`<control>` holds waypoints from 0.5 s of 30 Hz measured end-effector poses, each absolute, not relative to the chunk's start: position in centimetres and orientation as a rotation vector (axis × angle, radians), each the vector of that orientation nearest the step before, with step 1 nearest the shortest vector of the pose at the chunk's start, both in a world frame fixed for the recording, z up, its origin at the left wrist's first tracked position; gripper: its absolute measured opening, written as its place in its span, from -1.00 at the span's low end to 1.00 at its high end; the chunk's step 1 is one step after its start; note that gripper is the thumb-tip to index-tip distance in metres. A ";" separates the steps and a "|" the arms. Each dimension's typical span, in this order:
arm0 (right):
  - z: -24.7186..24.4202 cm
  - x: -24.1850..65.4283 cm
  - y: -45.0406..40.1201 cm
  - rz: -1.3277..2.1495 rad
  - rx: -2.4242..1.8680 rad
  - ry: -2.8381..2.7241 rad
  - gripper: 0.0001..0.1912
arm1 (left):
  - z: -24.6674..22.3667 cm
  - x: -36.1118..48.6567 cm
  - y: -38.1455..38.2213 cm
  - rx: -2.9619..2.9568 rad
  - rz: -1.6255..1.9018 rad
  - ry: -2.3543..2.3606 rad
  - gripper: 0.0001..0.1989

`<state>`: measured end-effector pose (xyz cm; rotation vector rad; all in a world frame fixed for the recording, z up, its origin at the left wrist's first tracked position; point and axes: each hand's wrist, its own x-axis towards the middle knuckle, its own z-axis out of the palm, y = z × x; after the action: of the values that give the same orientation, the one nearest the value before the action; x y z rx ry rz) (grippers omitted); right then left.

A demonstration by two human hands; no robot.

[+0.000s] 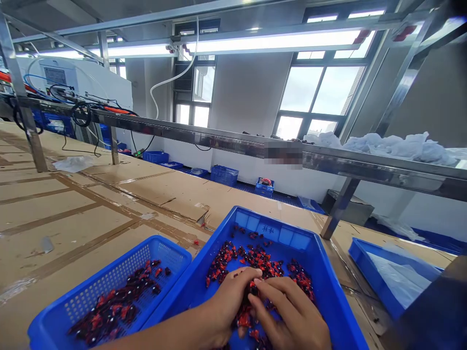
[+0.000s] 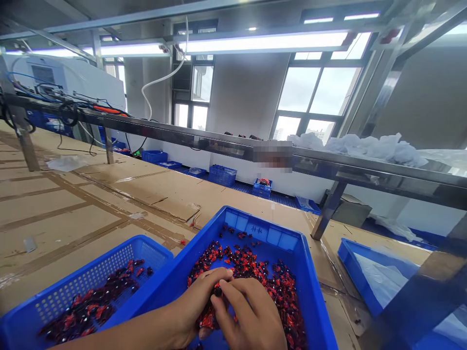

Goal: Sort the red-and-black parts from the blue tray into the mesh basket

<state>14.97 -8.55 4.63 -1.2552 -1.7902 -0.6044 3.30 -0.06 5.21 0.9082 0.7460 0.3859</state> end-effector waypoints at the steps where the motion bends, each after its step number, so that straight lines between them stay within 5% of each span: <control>1: 4.7 14.9 -8.6 -0.588 -1.255 -1.766 -0.76 | 5.2 3.3 -0.1 0.906 0.385 0.748 -0.65; 10: 6.1 15.9 -8.3 -0.383 -1.387 -1.504 -0.91 | 5.9 2.8 0.3 0.904 0.291 0.686 -0.55; 15: 5.4 16.3 -7.8 -0.510 -1.299 -1.661 -0.80 | 5.9 2.9 0.3 0.917 0.263 0.729 -0.50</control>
<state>16.27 -7.84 5.41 -1.2990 -1.6608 -0.5101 2.91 0.27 5.95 0.9167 0.7293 0.2631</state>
